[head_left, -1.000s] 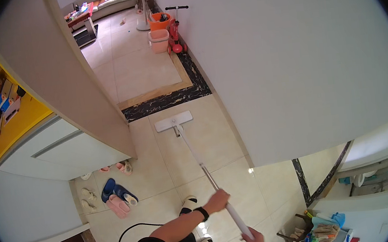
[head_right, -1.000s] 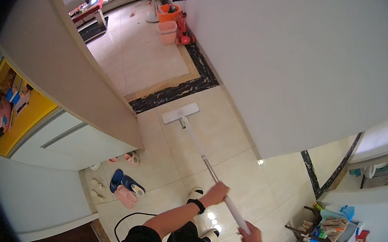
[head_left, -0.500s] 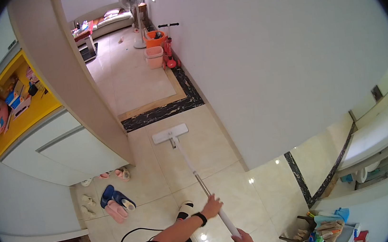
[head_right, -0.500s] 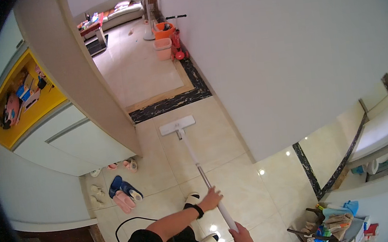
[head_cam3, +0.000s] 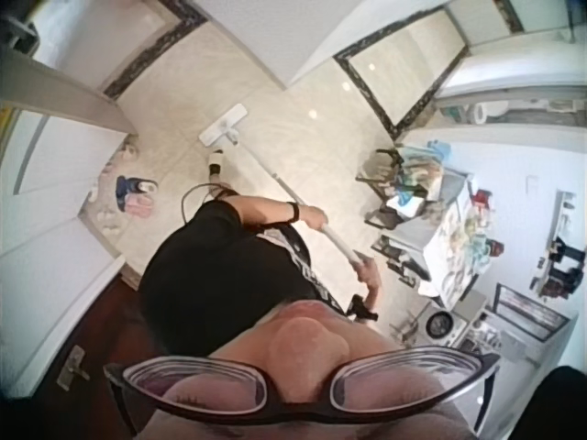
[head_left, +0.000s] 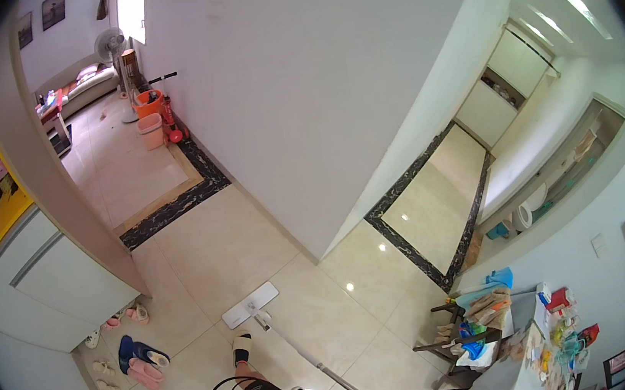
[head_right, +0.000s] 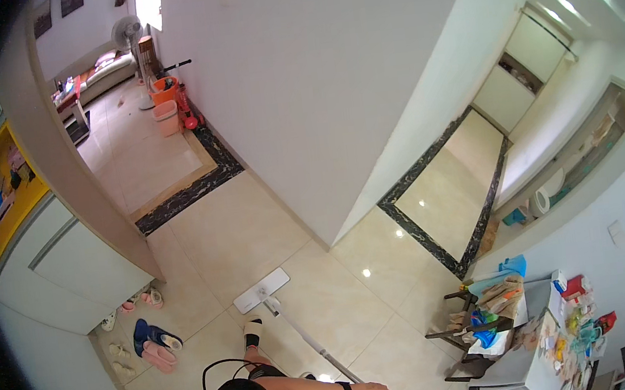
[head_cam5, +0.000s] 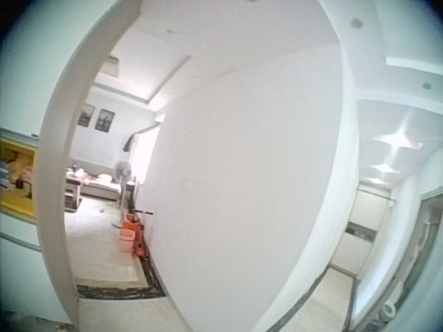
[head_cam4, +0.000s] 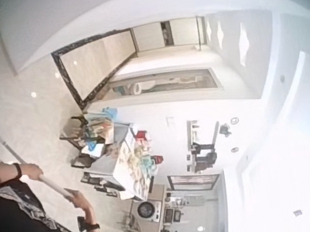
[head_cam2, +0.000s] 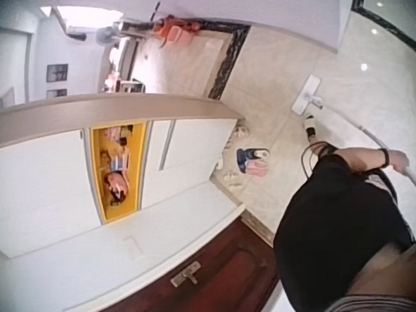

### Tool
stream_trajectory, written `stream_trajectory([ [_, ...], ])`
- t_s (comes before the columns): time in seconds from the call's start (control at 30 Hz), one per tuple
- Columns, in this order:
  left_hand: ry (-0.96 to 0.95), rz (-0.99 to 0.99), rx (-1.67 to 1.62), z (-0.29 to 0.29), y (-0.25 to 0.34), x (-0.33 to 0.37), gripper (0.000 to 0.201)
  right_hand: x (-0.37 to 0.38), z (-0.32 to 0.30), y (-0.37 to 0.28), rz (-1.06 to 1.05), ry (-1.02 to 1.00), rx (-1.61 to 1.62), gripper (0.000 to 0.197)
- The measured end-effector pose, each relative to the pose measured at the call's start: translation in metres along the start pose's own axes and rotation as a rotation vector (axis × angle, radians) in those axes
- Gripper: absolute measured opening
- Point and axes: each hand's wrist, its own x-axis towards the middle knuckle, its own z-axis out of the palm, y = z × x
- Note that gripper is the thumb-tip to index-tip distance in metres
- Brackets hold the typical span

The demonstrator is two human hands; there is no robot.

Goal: Mopping the floor of a hallway and then moving into a bathroom shower area.

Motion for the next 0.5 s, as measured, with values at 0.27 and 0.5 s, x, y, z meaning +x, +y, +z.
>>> stream_trajectory([
  [0.27,0.084,-0.004,-0.003,-0.012,-0.035,-0.009,0.021,0.035,0.006,-0.024,-0.042,-0.007,-0.016,0.033],
  [0.5,0.260,-0.162,-0.038,-0.115,-0.140,-0.078,0.018,0.143,0.013,-0.157,-0.100,-0.088,-0.074,0.036],
])
